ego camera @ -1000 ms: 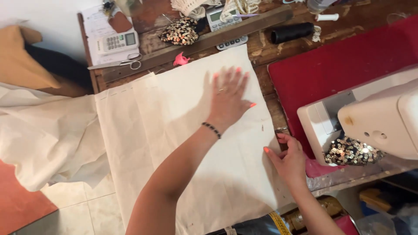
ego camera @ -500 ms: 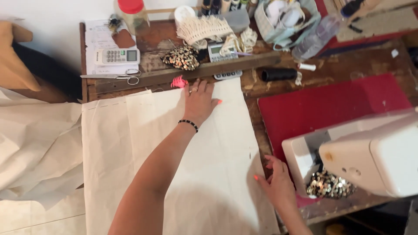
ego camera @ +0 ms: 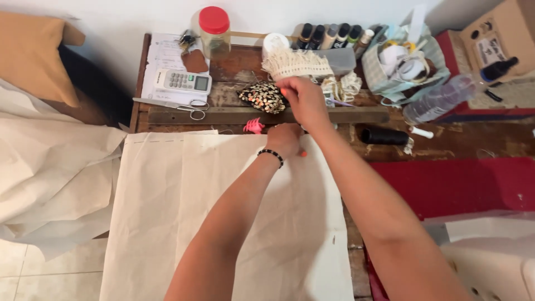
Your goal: Aligning two layers of fabric on a workbench and securing them together with pins in preparation for sewing.
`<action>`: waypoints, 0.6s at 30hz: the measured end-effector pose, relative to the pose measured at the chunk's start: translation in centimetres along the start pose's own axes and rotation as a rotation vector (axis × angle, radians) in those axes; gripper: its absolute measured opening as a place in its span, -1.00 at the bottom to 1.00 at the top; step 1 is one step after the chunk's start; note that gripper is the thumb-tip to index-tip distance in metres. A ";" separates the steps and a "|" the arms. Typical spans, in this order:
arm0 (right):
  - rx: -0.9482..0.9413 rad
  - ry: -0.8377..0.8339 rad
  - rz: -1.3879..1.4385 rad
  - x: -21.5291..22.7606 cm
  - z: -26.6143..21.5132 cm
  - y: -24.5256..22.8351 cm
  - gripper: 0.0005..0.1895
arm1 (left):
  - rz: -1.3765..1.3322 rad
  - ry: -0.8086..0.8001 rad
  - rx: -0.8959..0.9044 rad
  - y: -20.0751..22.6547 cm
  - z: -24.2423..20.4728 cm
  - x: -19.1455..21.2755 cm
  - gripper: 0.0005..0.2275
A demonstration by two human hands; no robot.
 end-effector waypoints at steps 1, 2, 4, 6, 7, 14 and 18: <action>-0.031 -0.036 -0.058 -1.2 1.6 1.3 -0.83 | -0.022 -0.029 -0.007 0.0 0.7 -1.1 -0.56; -0.029 -0.047 -0.057 -1.9 2.6 2.1 -0.83 | -0.028 -0.030 0.001 -0.1 0.9 -0.9 -0.56; -0.113 -0.078 -0.079 -3.4 4.5 4.4 -0.82 | -0.004 -0.041 0.006 -0.1 1.0 -0.4 -0.57; -0.184 -0.101 -0.075 -4.1 5.3 5.6 -0.80 | 0.004 -0.046 0.013 -0.1 1.6 -1.1 -0.56; -0.260 -0.108 -0.073 -4.3 5.6 6.5 -0.79 | 0.022 -0.050 0.006 0.0 1.9 -1.4 -0.56; -0.337 -0.205 -0.137 -4.9 5.6 6.2 -0.86 | -0.035 -0.082 -0.052 0.3 0.8 -0.1 -0.58; -0.253 -0.290 -0.271 -5.1 6.3 5.9 -0.90 | -0.050 -0.092 -0.051 0.3 0.3 0.7 -0.61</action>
Point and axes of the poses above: each hand's wrist, its own z-axis towards the middle knuckle, its own x-axis out of the back of the hand, y = z × x, the point moved 8 cm from there along z, towards the middle knuckle, and after that the axes turned 14 degrees about z, right-handed, at the moved point
